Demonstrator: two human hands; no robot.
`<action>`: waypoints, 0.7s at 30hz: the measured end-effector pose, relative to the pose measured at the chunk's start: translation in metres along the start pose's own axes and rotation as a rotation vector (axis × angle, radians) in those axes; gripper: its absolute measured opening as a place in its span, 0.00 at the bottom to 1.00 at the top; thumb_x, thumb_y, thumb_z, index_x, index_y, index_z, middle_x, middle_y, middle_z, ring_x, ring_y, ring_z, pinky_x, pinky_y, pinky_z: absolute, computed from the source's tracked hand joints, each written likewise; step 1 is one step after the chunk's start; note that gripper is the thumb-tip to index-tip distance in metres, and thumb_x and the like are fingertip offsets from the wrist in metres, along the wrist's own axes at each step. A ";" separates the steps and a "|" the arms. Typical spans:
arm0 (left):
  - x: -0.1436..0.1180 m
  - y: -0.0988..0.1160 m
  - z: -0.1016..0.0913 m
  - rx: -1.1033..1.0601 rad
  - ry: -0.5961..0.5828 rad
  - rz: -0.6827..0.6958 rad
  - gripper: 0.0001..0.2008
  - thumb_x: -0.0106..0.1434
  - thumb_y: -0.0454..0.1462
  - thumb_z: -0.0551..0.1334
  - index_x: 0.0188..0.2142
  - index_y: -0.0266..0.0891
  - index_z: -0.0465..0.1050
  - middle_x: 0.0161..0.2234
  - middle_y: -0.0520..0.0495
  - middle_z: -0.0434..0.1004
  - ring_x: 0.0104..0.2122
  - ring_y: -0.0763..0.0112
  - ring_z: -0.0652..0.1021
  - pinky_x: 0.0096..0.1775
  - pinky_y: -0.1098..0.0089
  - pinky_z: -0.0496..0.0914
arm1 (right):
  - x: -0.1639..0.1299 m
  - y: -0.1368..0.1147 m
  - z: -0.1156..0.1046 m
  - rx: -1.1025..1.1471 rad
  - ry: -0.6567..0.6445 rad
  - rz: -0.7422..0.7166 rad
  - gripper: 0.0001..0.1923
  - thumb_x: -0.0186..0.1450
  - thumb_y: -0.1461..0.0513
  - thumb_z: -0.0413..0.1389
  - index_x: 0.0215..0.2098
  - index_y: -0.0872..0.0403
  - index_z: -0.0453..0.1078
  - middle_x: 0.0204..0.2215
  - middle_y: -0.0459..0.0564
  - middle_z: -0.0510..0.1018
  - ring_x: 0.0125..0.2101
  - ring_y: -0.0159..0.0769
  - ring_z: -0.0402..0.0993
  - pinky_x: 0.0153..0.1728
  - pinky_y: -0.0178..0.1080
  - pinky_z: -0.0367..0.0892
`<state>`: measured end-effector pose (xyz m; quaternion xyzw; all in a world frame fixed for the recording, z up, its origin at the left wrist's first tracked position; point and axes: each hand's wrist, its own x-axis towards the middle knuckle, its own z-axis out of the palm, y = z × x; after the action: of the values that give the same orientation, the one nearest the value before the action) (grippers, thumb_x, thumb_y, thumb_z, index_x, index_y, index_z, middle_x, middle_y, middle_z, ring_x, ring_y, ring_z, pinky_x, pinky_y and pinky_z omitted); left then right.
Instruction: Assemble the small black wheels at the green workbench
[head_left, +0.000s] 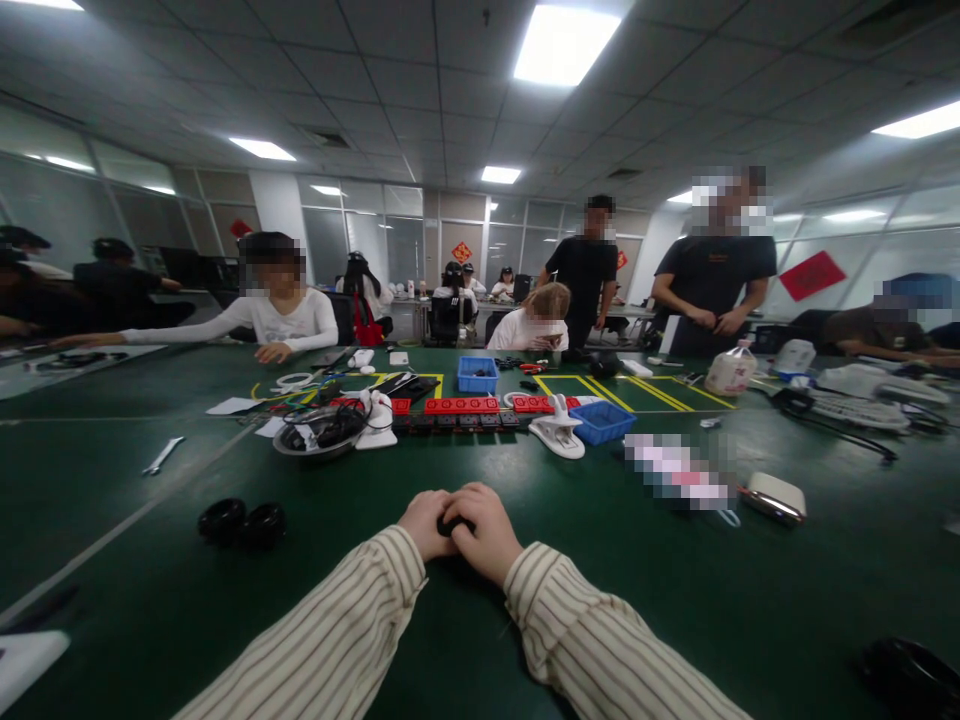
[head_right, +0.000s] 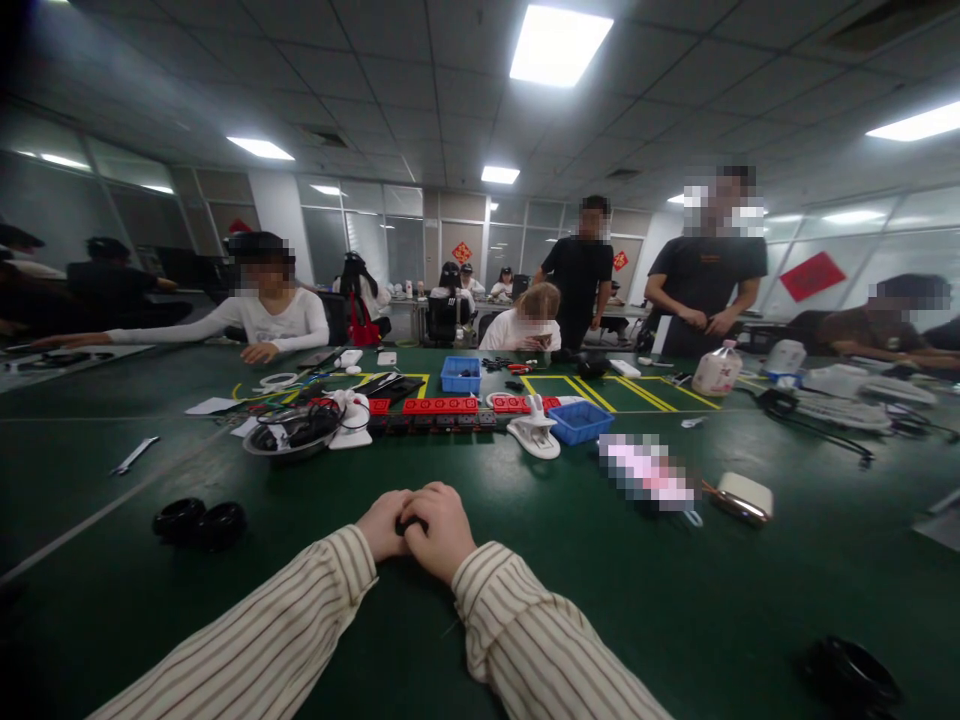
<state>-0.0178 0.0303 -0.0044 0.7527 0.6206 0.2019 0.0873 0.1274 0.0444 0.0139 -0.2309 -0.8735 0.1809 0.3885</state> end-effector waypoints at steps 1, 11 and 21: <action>0.000 -0.001 0.001 -0.006 -0.001 0.004 0.17 0.43 0.39 0.66 0.35 0.41 0.69 0.35 0.49 0.73 0.38 0.62 0.73 0.44 0.67 0.65 | 0.000 0.000 0.000 0.004 -0.004 -0.010 0.11 0.49 0.71 0.46 0.24 0.55 0.67 0.31 0.45 0.73 0.38 0.35 0.64 0.44 0.39 0.58; 0.000 0.001 0.004 -0.039 0.050 -0.040 0.22 0.45 0.37 0.65 0.41 0.38 0.66 0.40 0.45 0.72 0.42 0.59 0.72 0.47 0.64 0.64 | -0.001 -0.002 -0.001 -0.046 0.083 0.095 0.12 0.55 0.66 0.53 0.38 0.56 0.66 0.37 0.49 0.70 0.40 0.37 0.63 0.45 0.41 0.59; -0.004 0.017 -0.005 -0.013 0.076 -0.151 0.16 0.46 0.39 0.65 0.36 0.38 0.66 0.36 0.47 0.72 0.40 0.58 0.73 0.43 0.61 0.62 | 0.001 0.008 0.005 -0.175 0.152 0.284 0.17 0.53 0.57 0.61 0.36 0.57 0.64 0.35 0.49 0.66 0.38 0.38 0.62 0.41 0.40 0.60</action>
<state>-0.0049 0.0220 0.0054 0.6949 0.6773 0.2269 0.0835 0.1250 0.0511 0.0070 -0.3979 -0.8127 0.1394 0.4021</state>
